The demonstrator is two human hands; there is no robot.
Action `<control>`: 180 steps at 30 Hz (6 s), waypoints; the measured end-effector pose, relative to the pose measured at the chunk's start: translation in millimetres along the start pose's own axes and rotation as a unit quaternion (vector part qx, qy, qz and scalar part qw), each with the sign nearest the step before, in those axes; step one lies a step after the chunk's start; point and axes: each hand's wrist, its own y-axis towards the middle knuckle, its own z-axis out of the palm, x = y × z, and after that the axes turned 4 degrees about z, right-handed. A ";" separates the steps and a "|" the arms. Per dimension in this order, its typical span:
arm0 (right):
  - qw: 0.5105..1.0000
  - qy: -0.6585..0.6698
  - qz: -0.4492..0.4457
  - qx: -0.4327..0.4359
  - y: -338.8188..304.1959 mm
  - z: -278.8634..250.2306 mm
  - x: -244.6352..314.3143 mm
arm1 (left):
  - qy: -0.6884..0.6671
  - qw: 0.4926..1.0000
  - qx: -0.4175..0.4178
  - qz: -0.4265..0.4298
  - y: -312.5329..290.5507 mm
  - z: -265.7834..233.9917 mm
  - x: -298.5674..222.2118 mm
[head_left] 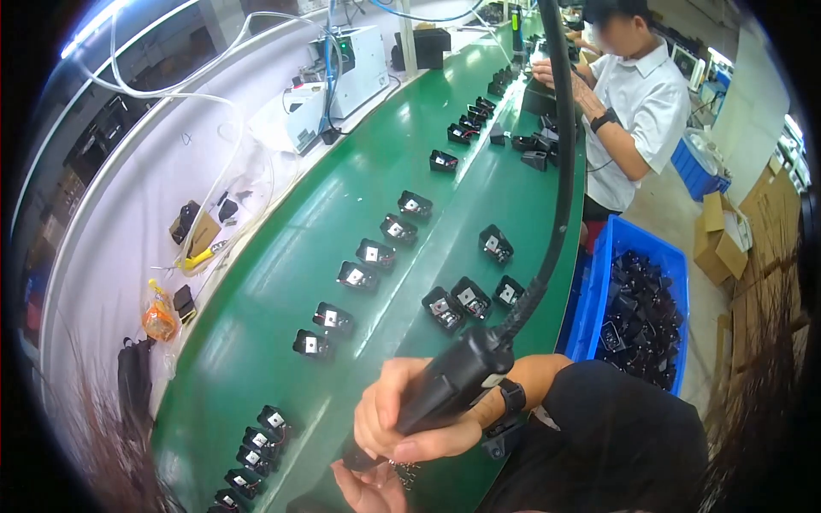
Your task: Assembling electronic components by picking up and fastening small screws using a magnetic electric screwdriver.
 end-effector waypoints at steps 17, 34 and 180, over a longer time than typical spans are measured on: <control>0.972 -0.215 0.078 0.046 59.5 -22.6 -75.5 | 0.273 0.959 -0.070 -0.011 102.3 -182.6 -36.7; 0.931 -0.326 0.136 0.091 76.6 -36.5 -171.6 | 0.219 0.970 -0.058 0.083 135.8 -174.0 27.0; 0.988 -0.118 0.101 -0.015 -16.8 -86.4 51.0 | 0.159 0.715 -0.634 -0.250 -119.8 -243.2 -96.5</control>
